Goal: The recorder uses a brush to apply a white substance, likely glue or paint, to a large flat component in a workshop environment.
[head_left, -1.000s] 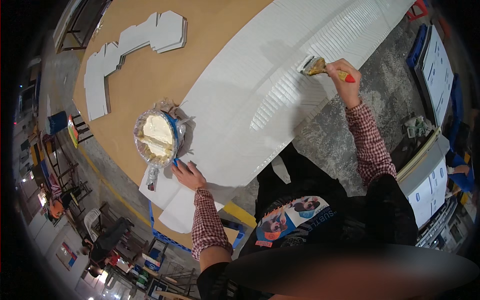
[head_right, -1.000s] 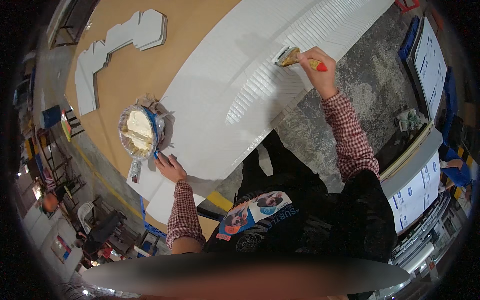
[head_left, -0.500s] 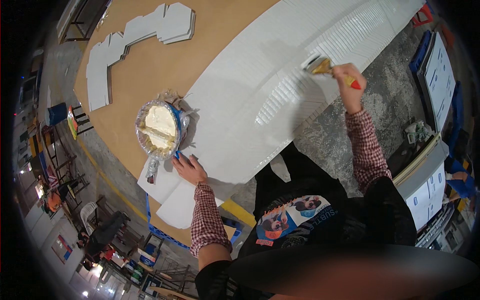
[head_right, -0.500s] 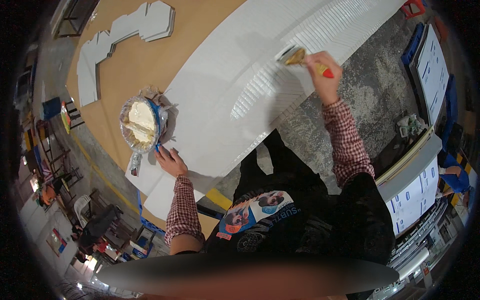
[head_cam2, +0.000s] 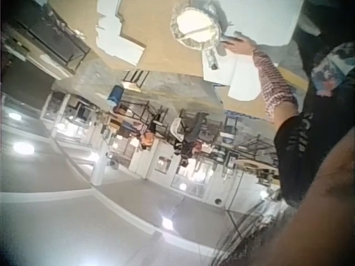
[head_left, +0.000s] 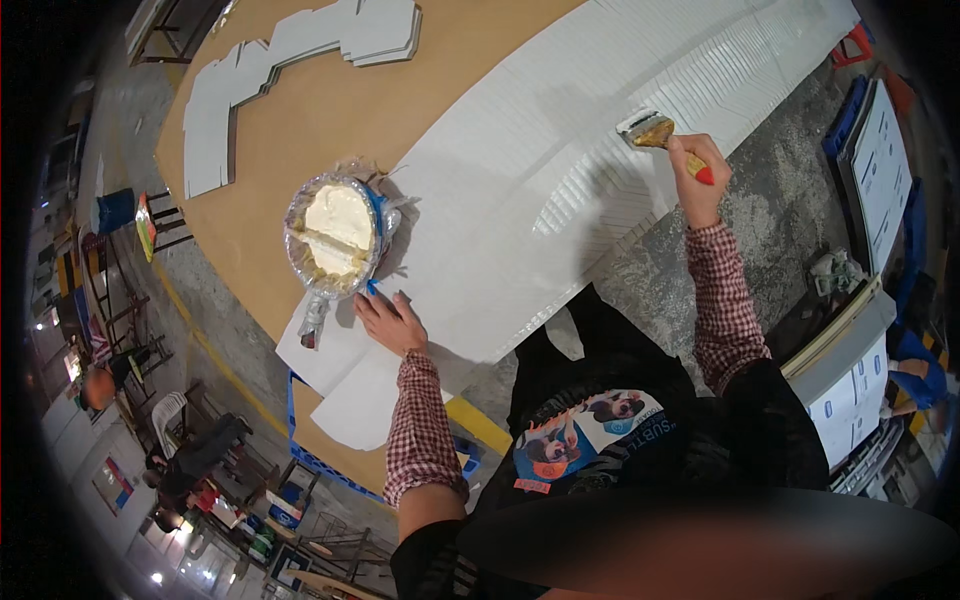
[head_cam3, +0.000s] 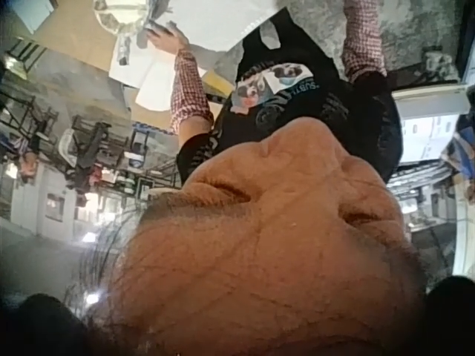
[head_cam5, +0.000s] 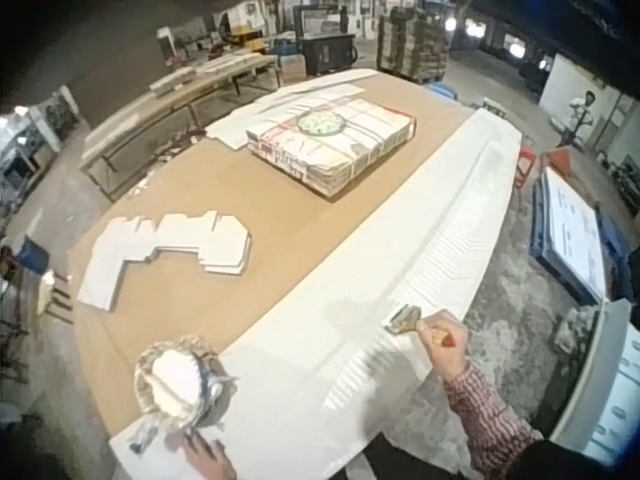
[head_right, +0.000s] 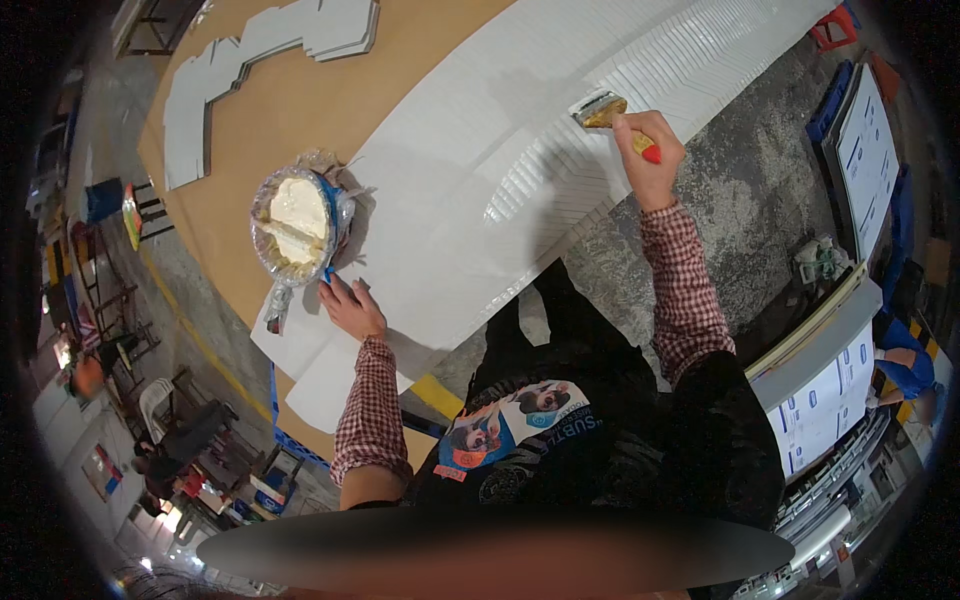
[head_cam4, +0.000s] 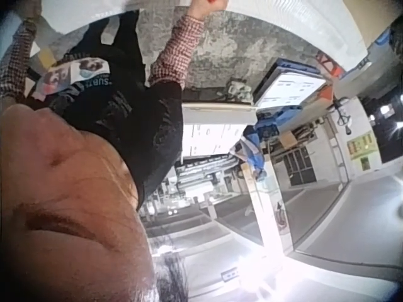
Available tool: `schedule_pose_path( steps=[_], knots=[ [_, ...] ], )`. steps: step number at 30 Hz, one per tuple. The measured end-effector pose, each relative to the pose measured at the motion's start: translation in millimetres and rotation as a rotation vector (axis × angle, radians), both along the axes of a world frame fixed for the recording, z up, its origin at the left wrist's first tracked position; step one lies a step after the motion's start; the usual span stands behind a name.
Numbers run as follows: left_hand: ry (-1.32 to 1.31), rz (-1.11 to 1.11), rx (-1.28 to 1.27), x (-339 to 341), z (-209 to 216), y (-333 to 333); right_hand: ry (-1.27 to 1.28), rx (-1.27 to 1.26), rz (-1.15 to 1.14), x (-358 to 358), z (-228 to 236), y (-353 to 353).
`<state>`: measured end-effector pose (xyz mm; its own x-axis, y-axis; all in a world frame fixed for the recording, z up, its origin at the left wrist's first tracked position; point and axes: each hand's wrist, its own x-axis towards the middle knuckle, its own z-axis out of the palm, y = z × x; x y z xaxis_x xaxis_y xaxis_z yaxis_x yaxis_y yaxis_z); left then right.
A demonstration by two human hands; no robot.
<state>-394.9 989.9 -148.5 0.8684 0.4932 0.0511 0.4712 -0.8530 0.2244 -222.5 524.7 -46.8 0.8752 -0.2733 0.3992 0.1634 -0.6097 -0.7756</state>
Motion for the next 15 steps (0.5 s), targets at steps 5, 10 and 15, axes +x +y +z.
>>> schedule_pose_path(
  steps=[5, 10, 15],
  knots=[
    [-0.010, -0.016, 0.007, 0.0, 3.8, -1.9, 0.184, 0.035, 0.378, -14.3, 0.1, 28.6],
    [0.011, -0.002, -0.010, 0.4, 3.8, -2.0, 0.041, 0.040, 0.248, -23.8, 4.9, 40.7],
    [0.007, -0.012, -0.022, -0.2, 4.4, -1.3, 0.143, 0.045, 0.222, -35.2, 6.0, 66.7]
  ],
)
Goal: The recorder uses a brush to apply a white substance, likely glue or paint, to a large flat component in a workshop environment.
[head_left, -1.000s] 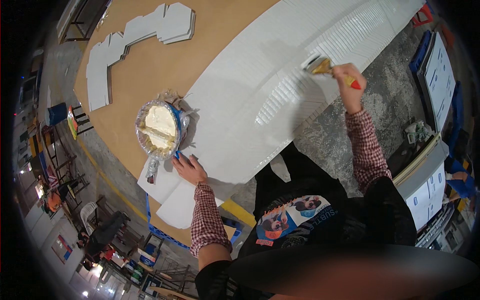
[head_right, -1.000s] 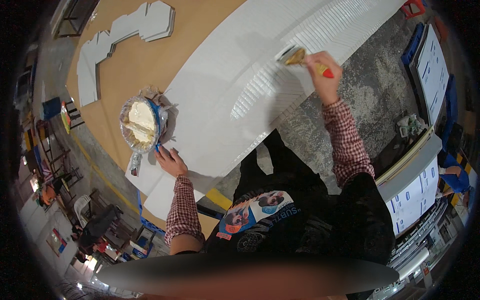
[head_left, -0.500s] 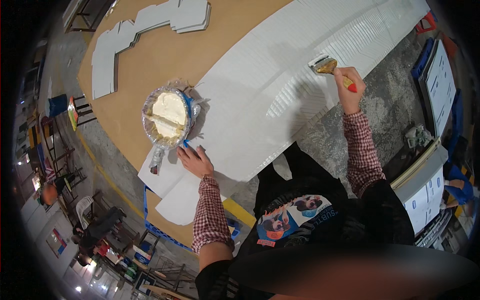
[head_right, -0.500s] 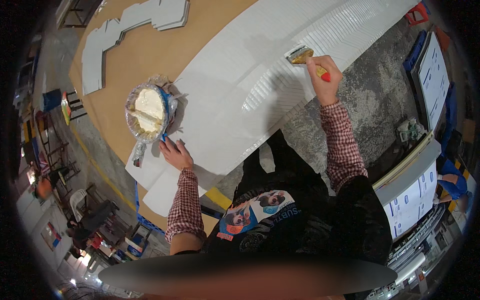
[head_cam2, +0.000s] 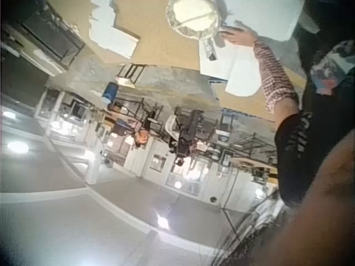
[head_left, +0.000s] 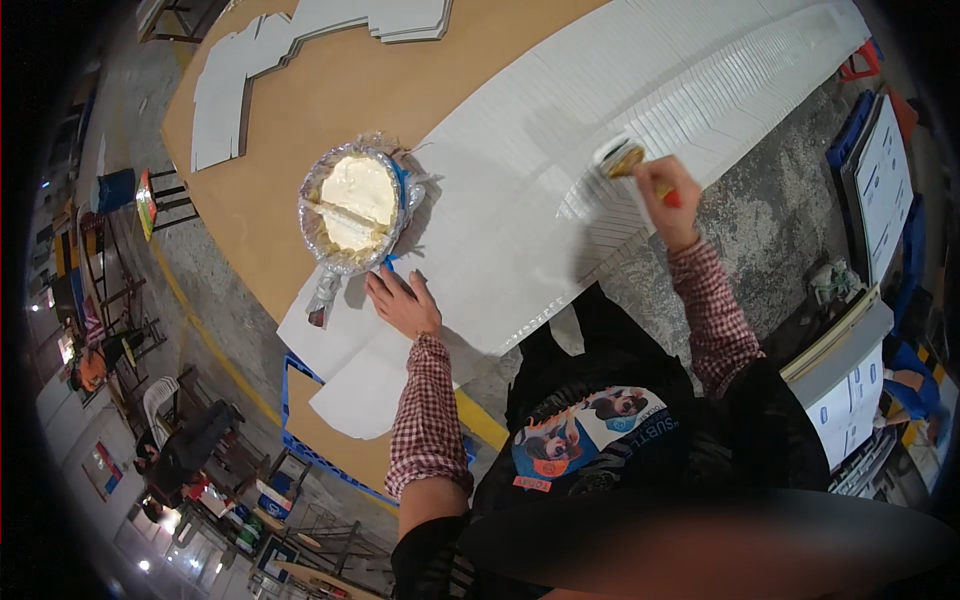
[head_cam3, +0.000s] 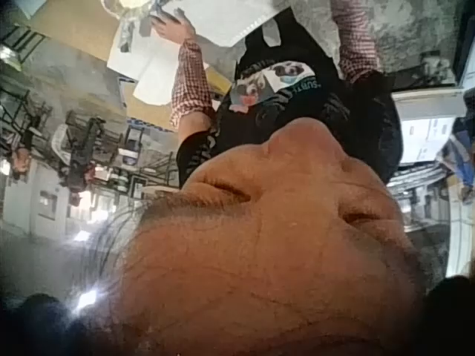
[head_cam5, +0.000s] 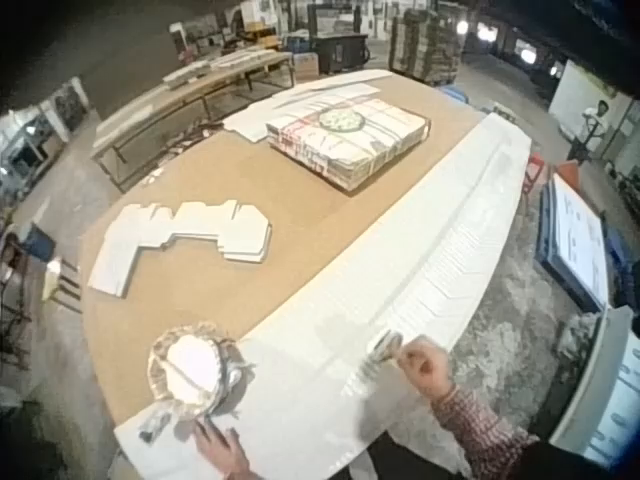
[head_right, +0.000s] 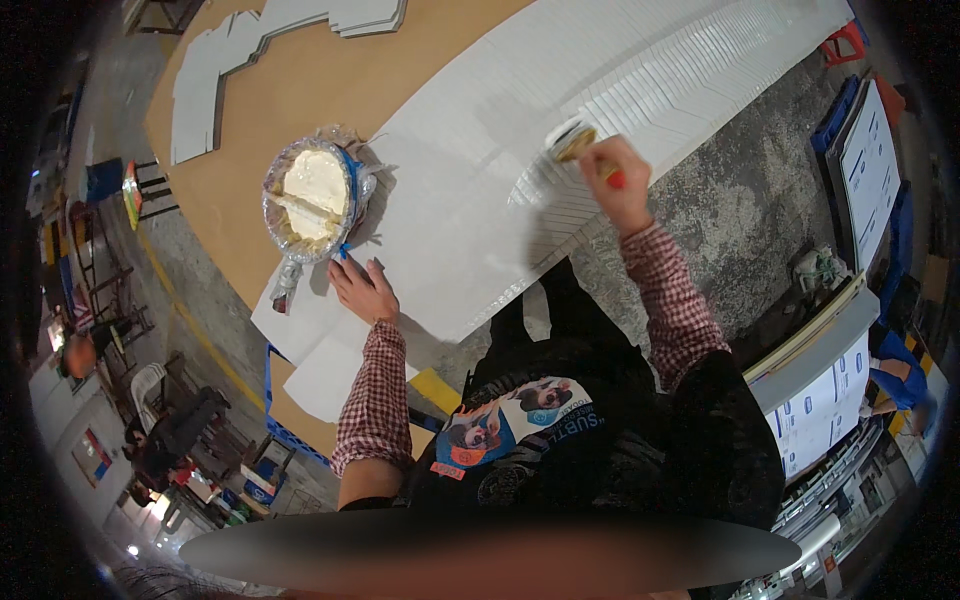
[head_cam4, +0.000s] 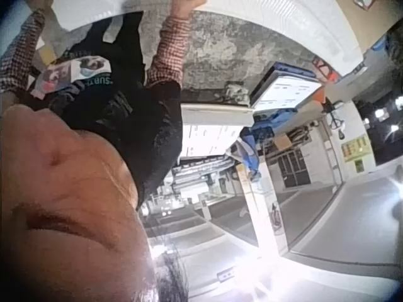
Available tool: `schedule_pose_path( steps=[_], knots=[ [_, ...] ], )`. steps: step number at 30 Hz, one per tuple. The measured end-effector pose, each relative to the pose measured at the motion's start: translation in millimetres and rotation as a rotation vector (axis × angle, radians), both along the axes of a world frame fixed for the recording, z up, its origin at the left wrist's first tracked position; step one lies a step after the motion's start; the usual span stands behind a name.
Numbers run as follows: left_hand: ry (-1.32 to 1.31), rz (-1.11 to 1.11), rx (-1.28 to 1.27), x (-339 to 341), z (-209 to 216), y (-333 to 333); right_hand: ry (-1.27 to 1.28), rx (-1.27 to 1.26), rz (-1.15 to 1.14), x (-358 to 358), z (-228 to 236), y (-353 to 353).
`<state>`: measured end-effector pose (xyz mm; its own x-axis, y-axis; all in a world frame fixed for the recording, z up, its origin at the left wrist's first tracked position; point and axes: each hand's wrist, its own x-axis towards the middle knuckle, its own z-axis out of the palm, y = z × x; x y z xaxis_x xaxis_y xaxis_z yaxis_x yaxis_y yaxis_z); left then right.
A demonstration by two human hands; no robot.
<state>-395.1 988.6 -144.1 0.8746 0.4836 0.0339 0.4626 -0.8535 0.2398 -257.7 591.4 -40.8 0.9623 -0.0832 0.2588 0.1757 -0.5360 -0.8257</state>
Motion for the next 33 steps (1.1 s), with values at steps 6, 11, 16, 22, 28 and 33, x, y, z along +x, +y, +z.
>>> schedule_pose_path(
  steps=[6, 11, 16, 22, 28, 33],
  knots=[
    [-0.019, -0.012, -0.013, 0.7, -0.8, -0.5, 0.035, 0.088, 0.074, -12.0, 3.0, 17.4],
    [-0.008, -0.009, -0.016, 0.5, 0.7, -1.0, 0.029, 0.026, 0.033, -19.3, -2.8, 33.6],
    [0.001, -0.008, -0.013, 0.9, -1.5, -0.1, 0.035, 0.110, 0.313, -38.2, -4.1, 36.9],
    [-0.012, -0.013, -0.002, -0.7, -4.0, 0.3, -0.193, -0.130, -0.293, 4.6, -2.7, -27.0],
    [-0.009, -0.006, -0.017, 0.4, -4.5, 0.4, -0.051, -0.055, 0.122, -43.1, -18.2, -7.4],
    [-0.021, -0.008, -0.021, -0.5, -6.3, 1.6, -0.167, 0.146, -0.090, -38.1, -12.0, -17.9]
  ],
)
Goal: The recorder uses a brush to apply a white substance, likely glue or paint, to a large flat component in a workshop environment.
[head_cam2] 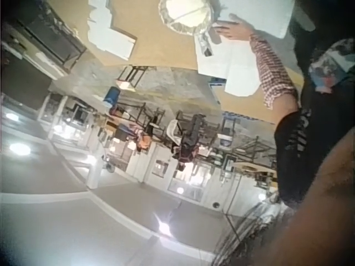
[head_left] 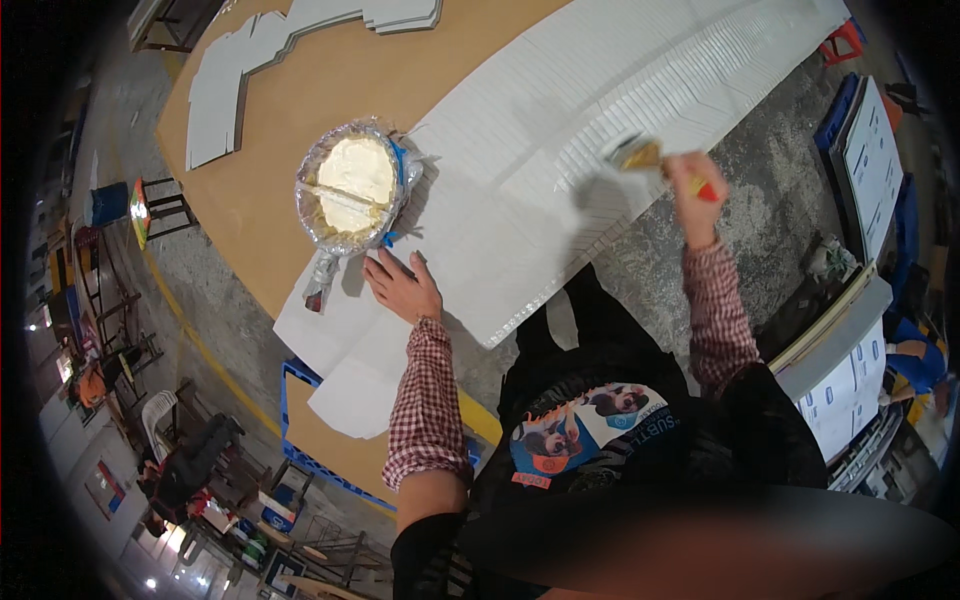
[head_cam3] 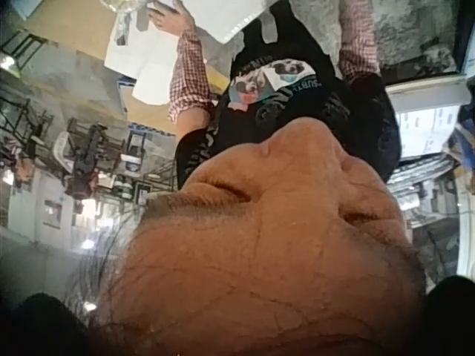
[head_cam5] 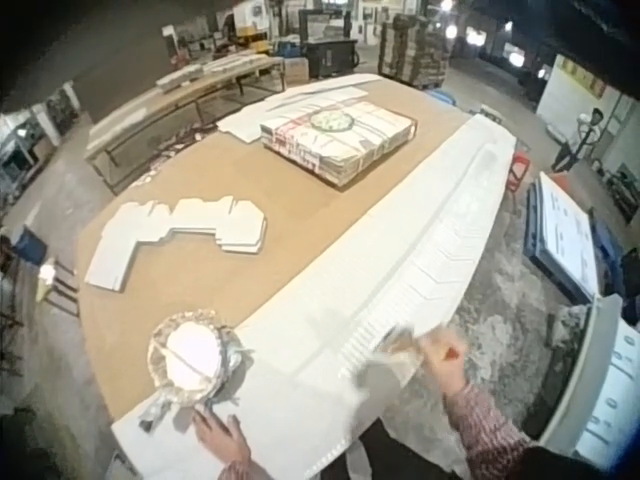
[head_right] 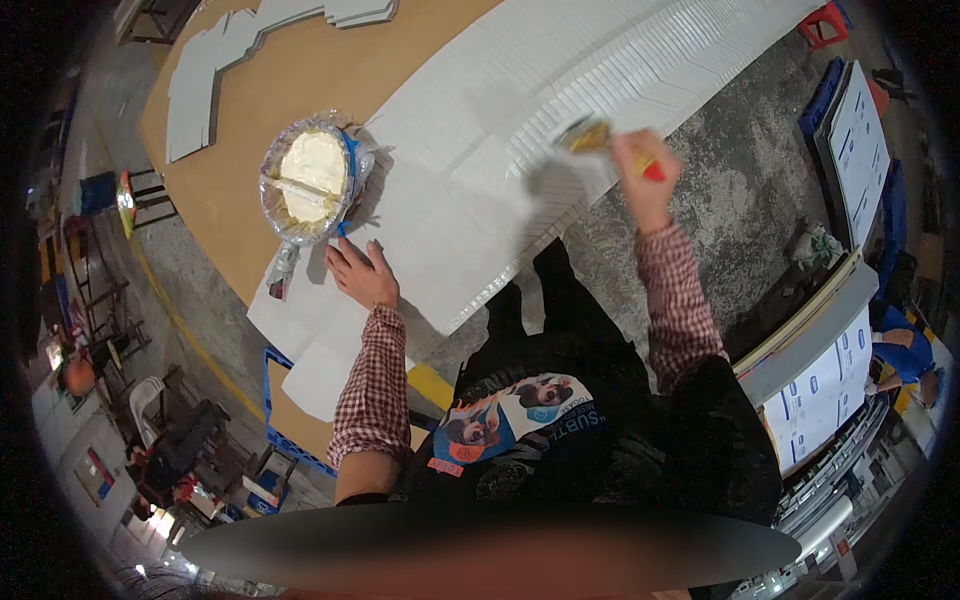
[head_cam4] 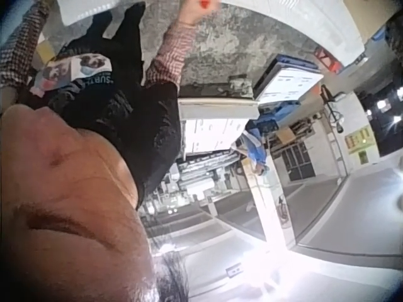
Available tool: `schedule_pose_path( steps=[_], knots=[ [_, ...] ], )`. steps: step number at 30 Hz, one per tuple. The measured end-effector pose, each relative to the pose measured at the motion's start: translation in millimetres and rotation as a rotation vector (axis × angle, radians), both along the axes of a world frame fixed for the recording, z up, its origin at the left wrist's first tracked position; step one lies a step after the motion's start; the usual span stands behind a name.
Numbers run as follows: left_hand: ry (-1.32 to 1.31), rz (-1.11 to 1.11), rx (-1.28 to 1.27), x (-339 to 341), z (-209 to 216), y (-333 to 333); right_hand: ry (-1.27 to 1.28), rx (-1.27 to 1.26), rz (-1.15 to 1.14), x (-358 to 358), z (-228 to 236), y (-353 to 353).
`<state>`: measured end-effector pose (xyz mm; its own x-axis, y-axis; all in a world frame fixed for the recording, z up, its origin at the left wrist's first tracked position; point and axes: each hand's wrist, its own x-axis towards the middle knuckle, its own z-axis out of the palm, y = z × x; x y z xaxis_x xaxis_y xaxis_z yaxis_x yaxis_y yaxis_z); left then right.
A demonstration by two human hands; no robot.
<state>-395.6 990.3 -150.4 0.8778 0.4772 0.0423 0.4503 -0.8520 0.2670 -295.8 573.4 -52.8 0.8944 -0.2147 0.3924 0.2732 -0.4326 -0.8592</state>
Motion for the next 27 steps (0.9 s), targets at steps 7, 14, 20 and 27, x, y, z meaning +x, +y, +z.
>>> schedule_pose_path(
  steps=[7, 14, 20, 27],
  knots=[
    [0.018, 0.004, 0.008, 0.6, 0.5, -0.2, 0.084, -0.202, 0.156, -6.9, 11.7, 12.2],
    [0.007, -0.009, 0.028, -0.4, -1.7, -0.2, 0.126, -0.231, -0.098, -16.6, 13.3, 2.8],
    [0.022, -0.008, 0.044, -0.2, -0.2, -1.0, 0.119, -0.180, 0.193, 0.5, 28.6, -5.8],
    [0.032, 0.014, 0.019, 1.0, 6.2, -4.3, 0.024, -0.300, -0.304, 50.6, 23.8, -53.1]
  ],
)
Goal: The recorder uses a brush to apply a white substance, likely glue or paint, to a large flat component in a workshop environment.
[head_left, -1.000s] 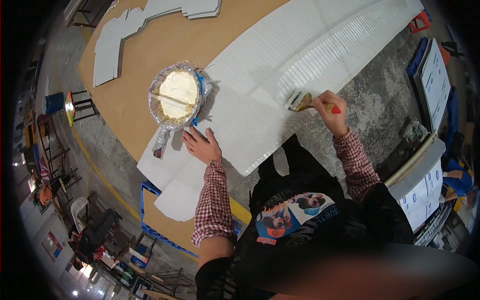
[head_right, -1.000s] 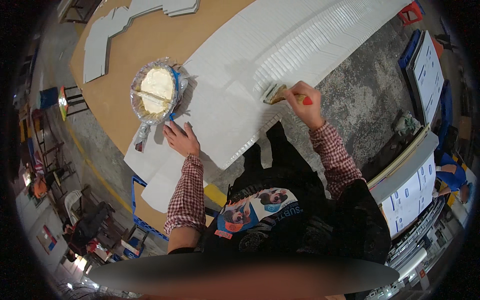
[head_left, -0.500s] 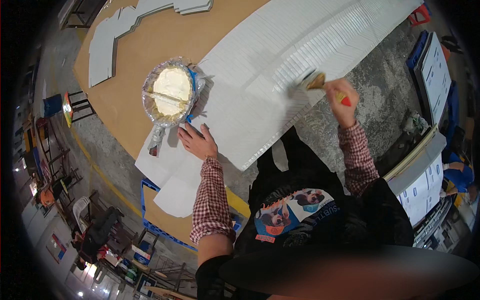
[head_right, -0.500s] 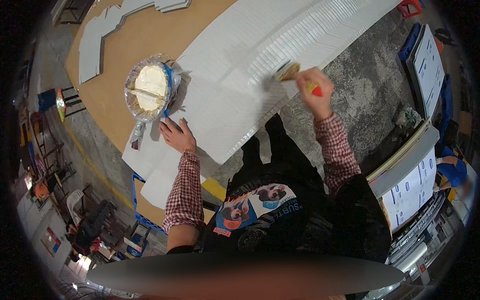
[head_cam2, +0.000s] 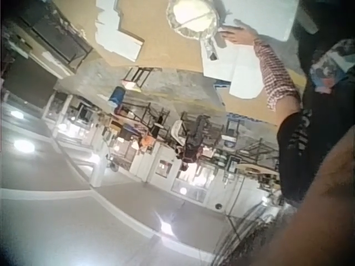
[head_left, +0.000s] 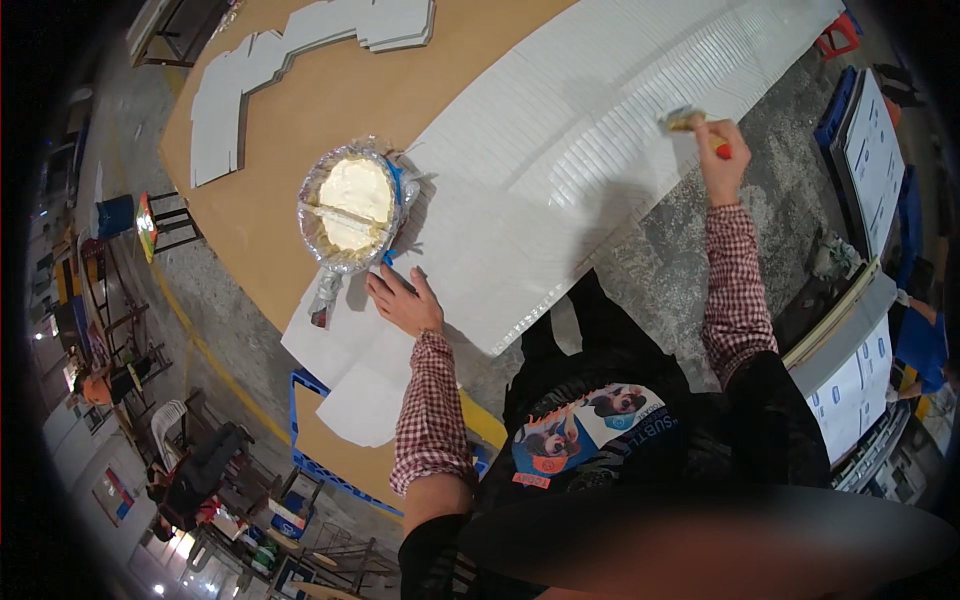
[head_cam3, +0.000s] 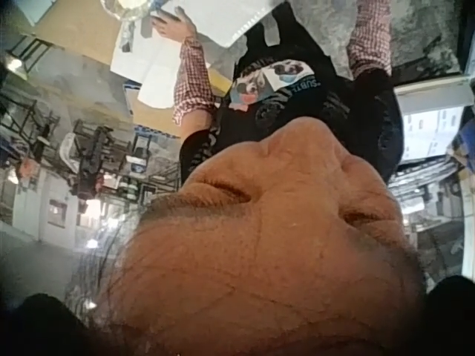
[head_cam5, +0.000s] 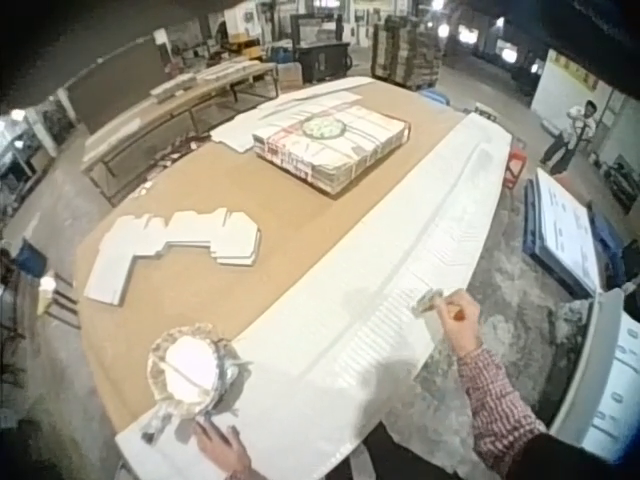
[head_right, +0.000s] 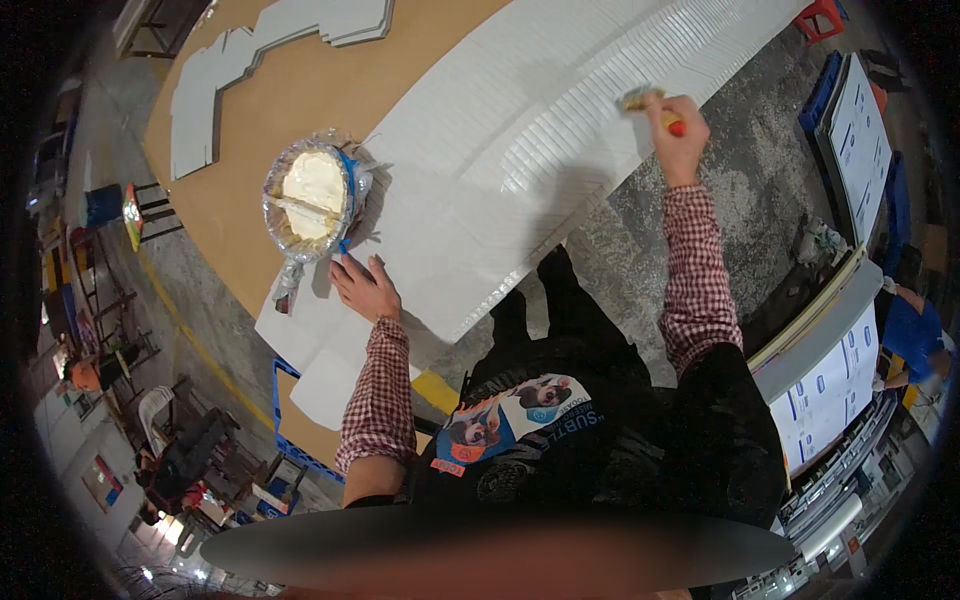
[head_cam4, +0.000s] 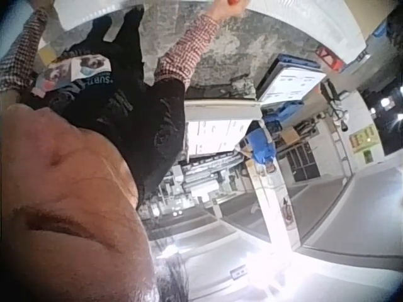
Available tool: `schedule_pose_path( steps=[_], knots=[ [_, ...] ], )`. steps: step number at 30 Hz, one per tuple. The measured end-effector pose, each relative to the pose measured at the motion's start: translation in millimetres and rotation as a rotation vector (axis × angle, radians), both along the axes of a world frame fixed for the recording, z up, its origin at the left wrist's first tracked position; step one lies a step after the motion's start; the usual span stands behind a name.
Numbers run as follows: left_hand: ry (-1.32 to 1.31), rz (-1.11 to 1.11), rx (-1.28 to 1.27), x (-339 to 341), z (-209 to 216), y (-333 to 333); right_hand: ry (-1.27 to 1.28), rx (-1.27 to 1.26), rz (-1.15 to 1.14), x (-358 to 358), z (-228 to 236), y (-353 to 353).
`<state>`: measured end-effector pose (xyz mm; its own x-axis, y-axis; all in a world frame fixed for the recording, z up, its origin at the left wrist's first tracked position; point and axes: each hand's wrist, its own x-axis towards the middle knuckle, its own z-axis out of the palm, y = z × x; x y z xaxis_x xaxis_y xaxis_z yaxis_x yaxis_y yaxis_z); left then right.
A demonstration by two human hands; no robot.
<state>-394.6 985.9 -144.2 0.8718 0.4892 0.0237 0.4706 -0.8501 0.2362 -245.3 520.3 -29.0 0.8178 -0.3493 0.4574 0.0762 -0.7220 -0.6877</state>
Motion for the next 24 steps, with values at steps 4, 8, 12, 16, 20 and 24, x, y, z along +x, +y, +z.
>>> schedule_pose_path(
  steps=[4, 8, 12, 16, 20, 24],
  knots=[
    [-0.013, -0.004, -0.004, 1.8, 3.0, -1.3, 0.115, 0.075, 0.289, -19.4, -31.6, 2.7],
    [-0.024, -0.004, -0.010, 1.2, 2.3, -0.6, 0.010, 0.221, 0.127, -18.5, -26.5, 29.9],
    [-0.023, -0.007, -0.007, 0.2, 0.8, 0.5, -0.007, 0.165, 0.214, -18.2, -4.3, 74.2],
    [-0.037, -0.006, -0.010, 0.4, -0.3, 0.3, 0.171, 0.242, 0.570, -60.3, -10.5, 90.5],
    [-0.014, -0.004, 0.005, 0.1, -0.7, 0.4, 0.156, 0.435, 0.253, -55.9, -27.0, 30.0],
    [-0.014, -0.011, 0.013, -0.8, 1.4, -0.3, -0.083, 0.194, 0.038, 11.9, -22.7, -46.3]
  ],
)
